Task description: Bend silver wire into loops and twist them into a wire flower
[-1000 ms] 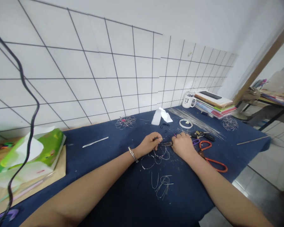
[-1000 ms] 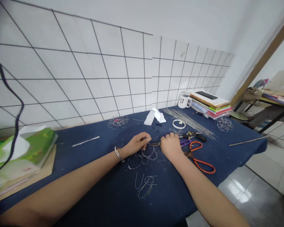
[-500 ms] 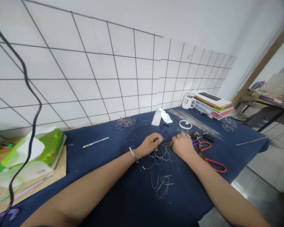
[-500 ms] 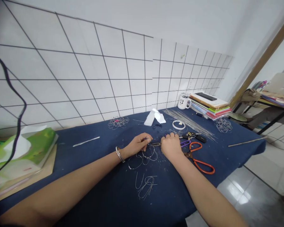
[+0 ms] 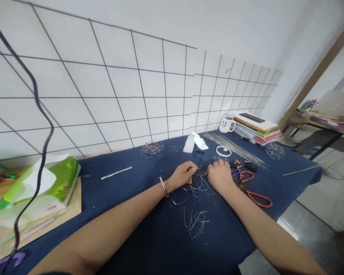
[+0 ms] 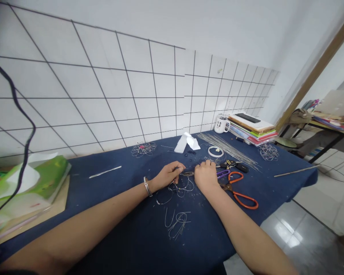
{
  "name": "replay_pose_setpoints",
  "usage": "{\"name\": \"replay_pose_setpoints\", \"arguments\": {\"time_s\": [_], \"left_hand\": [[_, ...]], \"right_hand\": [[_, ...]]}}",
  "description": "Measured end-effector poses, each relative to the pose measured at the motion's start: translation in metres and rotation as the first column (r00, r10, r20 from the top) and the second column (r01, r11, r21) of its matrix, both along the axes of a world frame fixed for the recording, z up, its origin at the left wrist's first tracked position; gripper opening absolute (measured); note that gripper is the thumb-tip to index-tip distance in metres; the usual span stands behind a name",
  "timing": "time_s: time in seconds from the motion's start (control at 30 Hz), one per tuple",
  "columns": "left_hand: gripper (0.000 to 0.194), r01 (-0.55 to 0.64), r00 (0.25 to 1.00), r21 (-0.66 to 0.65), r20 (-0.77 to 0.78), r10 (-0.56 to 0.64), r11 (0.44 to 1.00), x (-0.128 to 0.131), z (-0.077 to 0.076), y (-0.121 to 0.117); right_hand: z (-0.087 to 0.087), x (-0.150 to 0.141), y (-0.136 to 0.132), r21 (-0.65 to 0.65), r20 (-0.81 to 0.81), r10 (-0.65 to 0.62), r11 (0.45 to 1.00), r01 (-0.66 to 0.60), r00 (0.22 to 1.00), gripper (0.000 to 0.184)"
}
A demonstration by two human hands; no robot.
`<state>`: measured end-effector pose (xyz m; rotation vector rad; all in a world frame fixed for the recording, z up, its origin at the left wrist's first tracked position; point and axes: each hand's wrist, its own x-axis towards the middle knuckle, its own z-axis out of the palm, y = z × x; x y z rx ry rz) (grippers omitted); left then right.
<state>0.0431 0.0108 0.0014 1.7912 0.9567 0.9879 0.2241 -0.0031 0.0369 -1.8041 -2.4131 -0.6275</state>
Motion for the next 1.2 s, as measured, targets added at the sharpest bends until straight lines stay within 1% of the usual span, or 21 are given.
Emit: {"name": "replay_pose_setpoints", "arguments": {"time_s": [0.2,0.43,0.67,0.87,1.07,1.2], "left_hand": [[0.030,-0.001,1.000,-0.024,0.012,0.001,1.000,0.0014,0.0002,-0.0012],[0.033,0.027,0.999,-0.063,0.028,-0.026,0.998,0.0006,0.0047,-0.0048],[0.035,0.072,0.994,-0.098,0.086,-0.063,0.993,0.0000,0.0028,-0.0028],[0.036,0.092,0.989,-0.117,0.123,-0.078,0.989,0.0012,0.0017,-0.0019],[0.037,0.114,0.985,-0.133,0.148,-0.094,0.985,0.0022,0.0029,-0.0029],[0.038,0.121,0.984,-0.141,0.149,-0.100,0.983,0.0029,0.0017,-0.0028]], "right_hand": [[-0.0019,-0.0039,-0.0022,0.028,-0.023,-0.004,1.000,0.005,1.000,0.031],[-0.0027,-0.0036,-0.0024,-0.003,-0.048,-0.014,1.000,0.014,0.999,0.031],[-0.0045,-0.0035,-0.0028,-0.013,-0.045,-0.011,1.000,0.011,0.999,0.031],[-0.0024,-0.0037,-0.0038,-0.003,-0.060,-0.023,1.000,0.023,0.998,0.033],[-0.0005,-0.0045,-0.0054,-0.025,-0.061,-0.020,1.000,0.019,0.998,0.031],[0.0028,-0.0053,-0.0072,-0.024,-0.054,-0.041,0.999,0.040,0.998,0.032]]}}
